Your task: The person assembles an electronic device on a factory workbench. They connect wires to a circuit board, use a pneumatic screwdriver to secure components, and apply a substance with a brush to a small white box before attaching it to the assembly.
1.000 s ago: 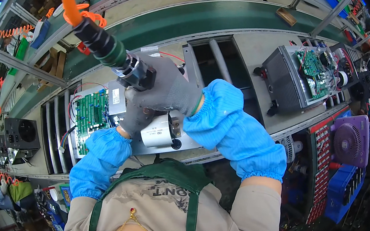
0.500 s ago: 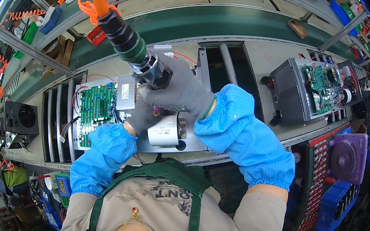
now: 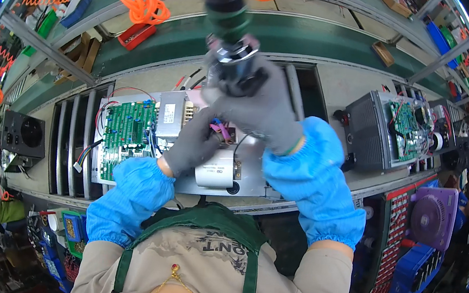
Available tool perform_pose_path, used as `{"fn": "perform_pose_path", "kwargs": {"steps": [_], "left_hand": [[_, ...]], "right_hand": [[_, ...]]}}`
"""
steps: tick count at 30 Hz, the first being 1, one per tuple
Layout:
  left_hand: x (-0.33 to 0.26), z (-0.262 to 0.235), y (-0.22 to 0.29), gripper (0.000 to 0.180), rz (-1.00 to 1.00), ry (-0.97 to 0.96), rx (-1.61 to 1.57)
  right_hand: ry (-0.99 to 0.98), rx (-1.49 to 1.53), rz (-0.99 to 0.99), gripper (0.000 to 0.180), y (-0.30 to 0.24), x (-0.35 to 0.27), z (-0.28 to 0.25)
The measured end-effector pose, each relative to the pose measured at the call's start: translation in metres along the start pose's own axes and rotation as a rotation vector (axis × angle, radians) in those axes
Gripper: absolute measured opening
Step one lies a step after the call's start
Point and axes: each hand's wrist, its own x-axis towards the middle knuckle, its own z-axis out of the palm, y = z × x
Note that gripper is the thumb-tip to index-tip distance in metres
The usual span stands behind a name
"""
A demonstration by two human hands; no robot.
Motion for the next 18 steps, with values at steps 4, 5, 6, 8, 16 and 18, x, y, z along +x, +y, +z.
{"fn": "perform_pose_path", "kwargs": {"steps": [4,5,6,8,16,18], "left_hand": [[-0.041,-0.020,0.021,0.062,0.207,0.132,0.111],[-0.055,-0.024,0.020,0.061,0.179,0.144,0.106],[-0.068,-0.025,0.019,0.060,0.153,0.155,0.100],[-0.085,-0.022,0.014,0.048,0.020,0.109,0.004],[-0.093,-0.007,-0.011,0.055,-0.120,0.013,-0.169],[-0.091,-0.006,-0.012,0.053,-0.164,0.000,-0.230]], "right_hand": [[0.012,-0.133,-0.226,0.048,-0.031,0.016,-0.005],[-0.009,-0.065,-0.200,0.049,-0.035,0.020,0.005],[-0.030,0.002,-0.173,0.049,-0.039,0.022,0.016],[-0.064,-0.021,-0.148,0.048,-0.035,0.024,0.029],[-0.062,0.001,0.097,0.039,0.014,0.015,0.057],[-0.045,-0.038,0.097,0.039,0.020,0.015,0.059]]}}
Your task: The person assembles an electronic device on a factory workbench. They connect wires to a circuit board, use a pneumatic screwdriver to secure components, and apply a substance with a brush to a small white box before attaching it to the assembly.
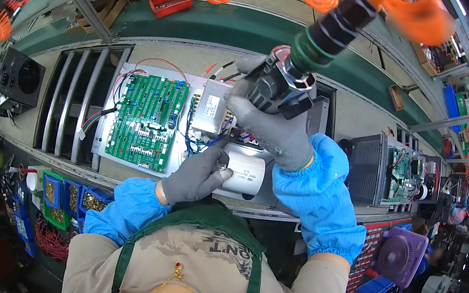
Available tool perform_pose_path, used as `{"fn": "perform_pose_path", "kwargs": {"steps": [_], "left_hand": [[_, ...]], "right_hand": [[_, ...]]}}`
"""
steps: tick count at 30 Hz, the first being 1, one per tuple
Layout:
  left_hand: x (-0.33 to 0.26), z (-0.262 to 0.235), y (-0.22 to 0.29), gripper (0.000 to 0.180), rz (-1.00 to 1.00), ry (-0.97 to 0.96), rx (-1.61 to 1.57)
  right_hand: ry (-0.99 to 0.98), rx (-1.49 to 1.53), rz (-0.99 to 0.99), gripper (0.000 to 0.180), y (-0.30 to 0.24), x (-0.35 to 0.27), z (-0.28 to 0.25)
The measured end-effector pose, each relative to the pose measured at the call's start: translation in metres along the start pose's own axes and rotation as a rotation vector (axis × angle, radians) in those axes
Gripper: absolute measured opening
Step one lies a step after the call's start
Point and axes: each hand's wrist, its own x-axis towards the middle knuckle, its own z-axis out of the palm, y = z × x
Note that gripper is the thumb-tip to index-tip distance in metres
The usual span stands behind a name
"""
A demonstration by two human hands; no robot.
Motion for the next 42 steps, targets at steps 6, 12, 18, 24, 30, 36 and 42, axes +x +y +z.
{"fn": "perform_pose_path", "kwargs": {"steps": [6,12,18,24,30,36,42], "left_hand": [[0.009,-0.011,0.007,0.044,-0.178,-0.164,-0.049],[0.008,-0.008,0.004,0.044,-0.165,-0.125,-0.063],[0.008,-0.004,0.002,0.038,-0.108,-0.051,-0.062],[0.009,-0.003,-0.001,0.051,-0.107,-0.096,-0.071],[0.010,-0.003,-0.006,0.058,-0.139,-0.133,-0.087],[0.006,-0.002,-0.002,0.042,-0.063,-0.014,-0.070],[0.009,-0.003,-0.004,0.057,-0.171,-0.146,-0.084]], "right_hand": [[-0.084,-0.147,-0.001,0.044,0.011,-0.001,-0.001],[-0.070,0.061,0.089,0.037,0.017,-0.003,0.003],[-0.086,-0.054,0.092,0.039,0.015,-0.001,-0.003],[-0.024,-0.005,0.112,0.042,0.016,-0.002,-0.001],[-0.452,0.092,0.075,0.044,0.018,0.003,-0.014],[-0.786,-0.152,0.123,0.038,0.010,0.012,-0.013],[-0.390,0.057,-0.014,0.043,0.025,-0.001,-0.016]]}}
